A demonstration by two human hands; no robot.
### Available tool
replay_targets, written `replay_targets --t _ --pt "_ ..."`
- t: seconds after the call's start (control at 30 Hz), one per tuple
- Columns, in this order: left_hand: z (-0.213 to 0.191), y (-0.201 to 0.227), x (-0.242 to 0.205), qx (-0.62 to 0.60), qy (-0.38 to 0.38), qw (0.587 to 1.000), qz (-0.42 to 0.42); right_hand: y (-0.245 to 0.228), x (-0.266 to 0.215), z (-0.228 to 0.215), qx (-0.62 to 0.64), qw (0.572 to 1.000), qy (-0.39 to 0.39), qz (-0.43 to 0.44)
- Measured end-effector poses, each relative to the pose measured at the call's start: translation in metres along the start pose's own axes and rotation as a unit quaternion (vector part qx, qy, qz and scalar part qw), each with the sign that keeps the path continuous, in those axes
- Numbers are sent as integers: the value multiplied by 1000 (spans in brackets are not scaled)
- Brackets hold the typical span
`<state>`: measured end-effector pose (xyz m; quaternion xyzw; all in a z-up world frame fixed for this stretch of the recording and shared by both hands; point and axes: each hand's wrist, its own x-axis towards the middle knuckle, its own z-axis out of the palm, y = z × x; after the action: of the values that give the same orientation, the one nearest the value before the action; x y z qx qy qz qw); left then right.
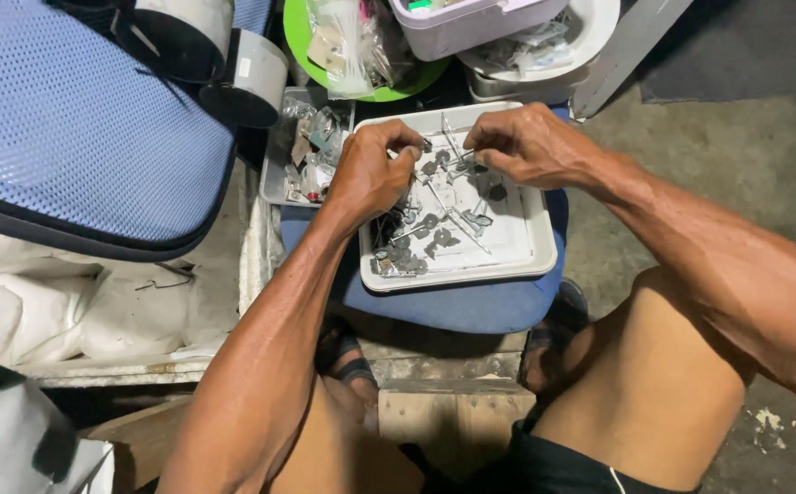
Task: Sorting and inspecting small metal components in a plastic tray
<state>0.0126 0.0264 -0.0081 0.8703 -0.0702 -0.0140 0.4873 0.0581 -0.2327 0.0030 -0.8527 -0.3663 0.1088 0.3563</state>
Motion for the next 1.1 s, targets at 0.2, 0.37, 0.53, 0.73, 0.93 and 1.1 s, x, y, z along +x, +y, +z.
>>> replay_targets --t 0.2,0.37,0.53,0.73,0.93,1.1 --pt "10 -41 -28 227 -175 957 -41 -17 -5 25 -31 994 -106 -18" --pt "17 -52 -26 323 -202 924 -34 -1 14 75 -74 976 -151 -135" --pt "19 -82 -26 345 -191 918 -42 -23 21 90 -138 957 -151 -205" --pt "9 -63 -36 321 -179 930 -18 -17 26 73 -218 944 -204 -143" --pt "-8 -58 -38 221 -130 966 26 -21 12 28 -173 978 -118 -18" --pt "-28 -27 -52 192 -136 971 36 10 6 45 -150 988 -26 -9"
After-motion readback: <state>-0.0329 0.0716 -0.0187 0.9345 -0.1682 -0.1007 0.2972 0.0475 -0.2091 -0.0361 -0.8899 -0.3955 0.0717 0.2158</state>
